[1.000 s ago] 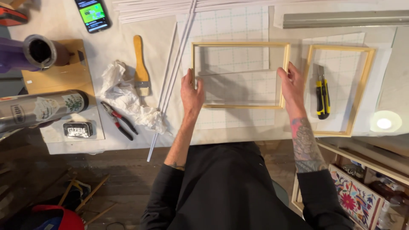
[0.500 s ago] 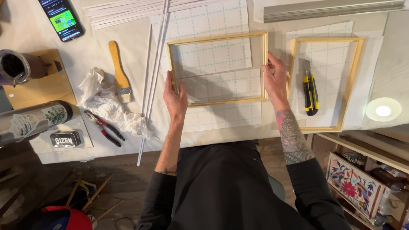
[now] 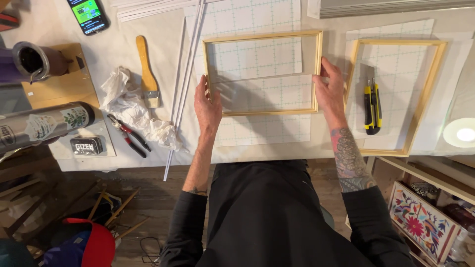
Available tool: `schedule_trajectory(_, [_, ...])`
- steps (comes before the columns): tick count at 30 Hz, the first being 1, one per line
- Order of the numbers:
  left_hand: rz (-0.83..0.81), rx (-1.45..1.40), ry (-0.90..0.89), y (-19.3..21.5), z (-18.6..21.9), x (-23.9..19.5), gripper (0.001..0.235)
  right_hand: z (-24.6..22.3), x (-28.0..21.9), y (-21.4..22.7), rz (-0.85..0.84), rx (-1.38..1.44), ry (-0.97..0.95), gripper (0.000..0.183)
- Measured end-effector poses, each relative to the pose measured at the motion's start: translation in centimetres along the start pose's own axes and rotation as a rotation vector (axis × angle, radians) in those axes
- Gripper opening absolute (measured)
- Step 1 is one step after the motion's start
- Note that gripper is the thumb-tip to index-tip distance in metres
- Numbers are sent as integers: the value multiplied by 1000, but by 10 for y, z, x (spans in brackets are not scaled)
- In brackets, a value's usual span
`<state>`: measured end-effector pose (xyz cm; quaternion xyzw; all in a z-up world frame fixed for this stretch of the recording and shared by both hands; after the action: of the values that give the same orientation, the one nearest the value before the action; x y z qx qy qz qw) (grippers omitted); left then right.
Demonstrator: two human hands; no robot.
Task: The person wipes the glass and wooden frame of a picture frame with a white cloth, then dusts the frame with a brush. The person handles two frames, cleaning each one individually on a workbench.
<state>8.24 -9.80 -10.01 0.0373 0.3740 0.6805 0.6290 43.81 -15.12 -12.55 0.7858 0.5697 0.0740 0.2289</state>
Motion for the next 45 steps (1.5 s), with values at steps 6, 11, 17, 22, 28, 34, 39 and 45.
schedule_trajectory(6, [62, -89, -20, -1, -17, 5, 60, -1, -1, -6, 2, 41, 24, 54])
schedule_trajectory(11, [23, -154, -22, -7, -2, -11, 64, 0, -19, 24, 70, 17, 61, 56])
schedule_trajectory(17, [6, -76, -321, -25, 69, -70, 59, -20, -92, 129, 278, -217, 167, 40])
schedule_trajectory(22, [-335, -214, -226, -64, 83, -108, 27, 70, -150, 227, 424, -575, -205, 45])
schedule_trajectory(28, [-309, -64, -112, -58, 53, -124, 11, 119, -173, 239, 433, -523, 28, 21])
schedule_trajectory(34, [-519, 54, -20, 32, 29, -164, 31, 129, -197, 277, 373, -464, 55, 20])
schedule_trajectory(39, [-671, -88, -12, 110, -51, -230, 36, 56, -152, 277, 264, -535, 92, 21])
schedule_trajectory(45, [-417, -111, 184, 154, -116, -291, 42, -44, 26, 126, 81, -194, 412, 21])
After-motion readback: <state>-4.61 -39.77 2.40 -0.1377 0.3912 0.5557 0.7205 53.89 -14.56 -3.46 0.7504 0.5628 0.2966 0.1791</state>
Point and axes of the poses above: each hand's wrist, its own x-axis towards the middle knuckle, its own y-axis out of the back of the hand, z = x × y, the point moved 3 cm from there along x, towards the middle knuckle, and after that the axes turned 11 degrees about y, right-handed, at the moved point
